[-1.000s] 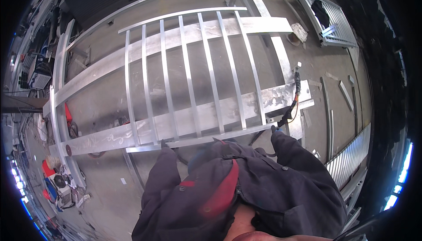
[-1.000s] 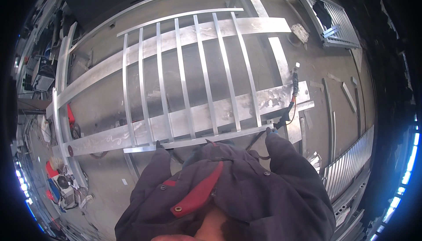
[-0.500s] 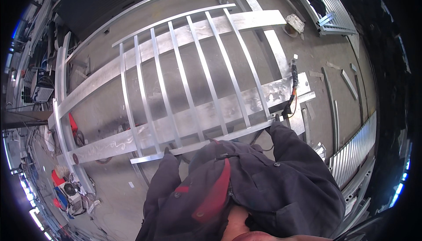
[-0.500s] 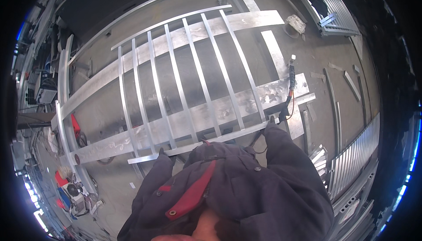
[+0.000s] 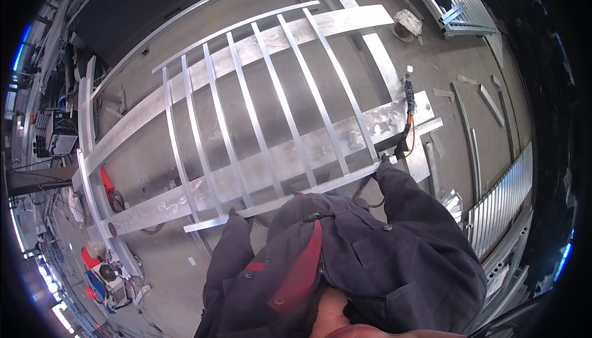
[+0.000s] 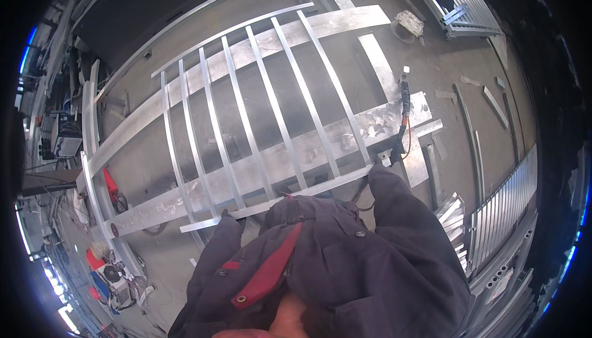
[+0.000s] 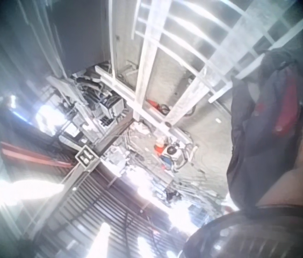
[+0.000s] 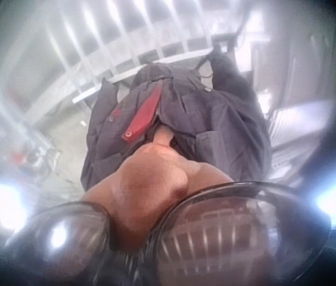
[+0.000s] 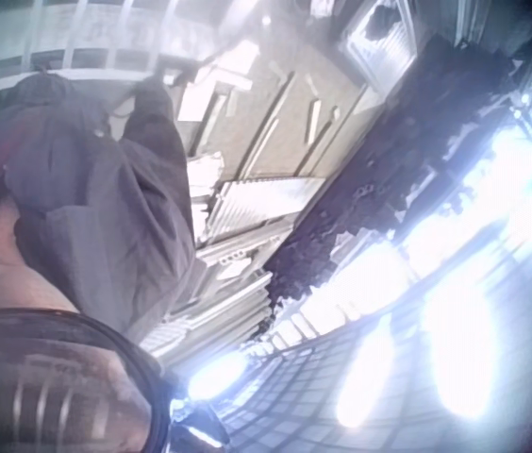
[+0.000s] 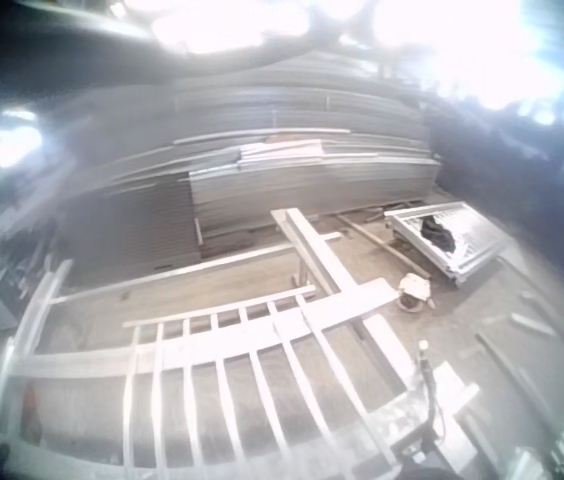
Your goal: The person welds a rectangular metal frame using a handheld welding torch. They repeatedly weld along the joints, flip the frame to access different sides, and reposition it on the floor between welds.
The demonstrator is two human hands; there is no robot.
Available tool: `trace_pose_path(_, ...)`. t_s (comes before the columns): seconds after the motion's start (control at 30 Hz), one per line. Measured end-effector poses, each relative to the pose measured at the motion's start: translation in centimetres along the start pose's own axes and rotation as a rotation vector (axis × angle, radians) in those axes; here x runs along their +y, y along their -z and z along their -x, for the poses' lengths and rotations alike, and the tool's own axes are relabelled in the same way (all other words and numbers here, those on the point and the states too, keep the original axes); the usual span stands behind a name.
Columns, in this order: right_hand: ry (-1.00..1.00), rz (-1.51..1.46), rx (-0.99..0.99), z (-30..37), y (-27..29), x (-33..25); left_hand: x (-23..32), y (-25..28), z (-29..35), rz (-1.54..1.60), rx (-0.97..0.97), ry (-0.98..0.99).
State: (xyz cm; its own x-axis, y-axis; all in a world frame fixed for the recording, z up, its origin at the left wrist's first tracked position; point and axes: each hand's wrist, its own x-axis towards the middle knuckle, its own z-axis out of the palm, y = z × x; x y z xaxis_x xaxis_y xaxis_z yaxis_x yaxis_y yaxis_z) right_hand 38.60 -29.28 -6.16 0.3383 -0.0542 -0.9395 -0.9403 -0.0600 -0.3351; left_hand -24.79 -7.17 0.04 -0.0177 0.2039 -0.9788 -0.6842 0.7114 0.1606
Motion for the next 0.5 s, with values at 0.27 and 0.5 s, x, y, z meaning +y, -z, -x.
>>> trace_pose_path(0.27, 0.002, 0.01, 0.014, -0.8, 0.1, 0.0, -0.3, -0.9, -0.4, 0.037, 0.082, 0.013)
trace_pose_path(0.5, 0.008, 0.026, 0.023, -1.3, 0.3, 0.1, -0.4, -1.0, -0.5, 0.052, 0.104, 0.025)
